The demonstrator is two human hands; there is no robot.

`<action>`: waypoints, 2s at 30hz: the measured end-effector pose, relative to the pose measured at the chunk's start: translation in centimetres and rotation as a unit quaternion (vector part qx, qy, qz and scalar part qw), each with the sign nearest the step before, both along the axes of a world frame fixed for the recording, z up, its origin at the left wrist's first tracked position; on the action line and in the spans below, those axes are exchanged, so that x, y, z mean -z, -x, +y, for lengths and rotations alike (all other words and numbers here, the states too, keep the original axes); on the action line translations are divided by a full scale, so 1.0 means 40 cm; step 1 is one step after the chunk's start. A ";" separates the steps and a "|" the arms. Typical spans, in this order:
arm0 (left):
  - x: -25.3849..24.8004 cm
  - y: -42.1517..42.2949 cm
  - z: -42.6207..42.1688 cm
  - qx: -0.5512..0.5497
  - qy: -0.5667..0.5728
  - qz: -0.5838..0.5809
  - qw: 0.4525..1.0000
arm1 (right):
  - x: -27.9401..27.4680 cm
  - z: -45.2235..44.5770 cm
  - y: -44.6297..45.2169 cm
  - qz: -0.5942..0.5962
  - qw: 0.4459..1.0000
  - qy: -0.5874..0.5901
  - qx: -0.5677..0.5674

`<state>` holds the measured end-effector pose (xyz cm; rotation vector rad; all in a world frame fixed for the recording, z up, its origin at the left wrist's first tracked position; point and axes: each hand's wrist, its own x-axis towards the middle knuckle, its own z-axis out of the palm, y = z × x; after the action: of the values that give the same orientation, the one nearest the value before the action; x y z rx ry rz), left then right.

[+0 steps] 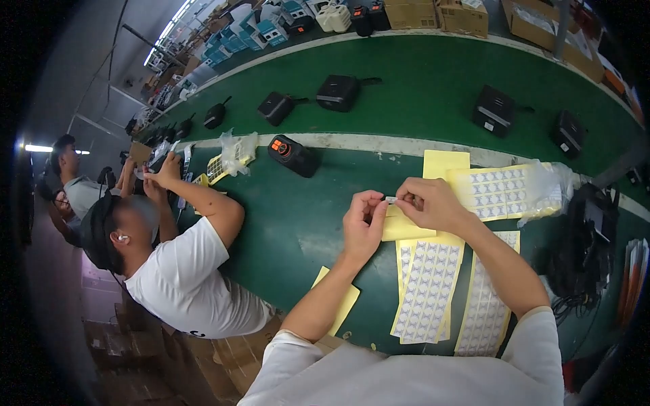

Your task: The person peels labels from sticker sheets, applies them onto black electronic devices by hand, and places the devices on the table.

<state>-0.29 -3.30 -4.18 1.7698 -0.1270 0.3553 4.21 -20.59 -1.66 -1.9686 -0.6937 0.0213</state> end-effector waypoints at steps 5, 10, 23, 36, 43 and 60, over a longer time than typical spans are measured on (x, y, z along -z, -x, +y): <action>0.003 -0.001 0.007 0.018 -0.044 -0.018 0.999 | 0.006 -0.001 -0.001 -0.010 1.000 -0.009 0.003; -0.010 0.001 0.005 0.021 -0.036 -0.004 0.999 | 0.004 0.003 -0.003 -0.009 1.000 -0.009 0.003; -0.007 -0.004 0.006 0.024 -0.039 -0.008 0.999 | 0.015 0.005 -0.006 -0.017 1.000 -0.024 0.007; -0.014 -0.001 0.011 0.014 -0.032 -0.011 0.999 | 0.016 0.008 -0.006 0.013 0.999 -0.033 0.013; 0.029 -0.012 0.013 -0.016 0.048 0.012 0.999 | 0.020 -0.006 -0.007 0.055 0.995 -0.074 0.036; 0.015 -0.011 0.015 0.008 0.068 0.032 0.997 | -0.021 0.050 -0.531 -0.086 0.946 0.269 0.160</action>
<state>0.16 -2.70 -4.79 1.6431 -0.0688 0.2890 25.46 -18.58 -0.82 -2.6182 -0.5011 -0.1784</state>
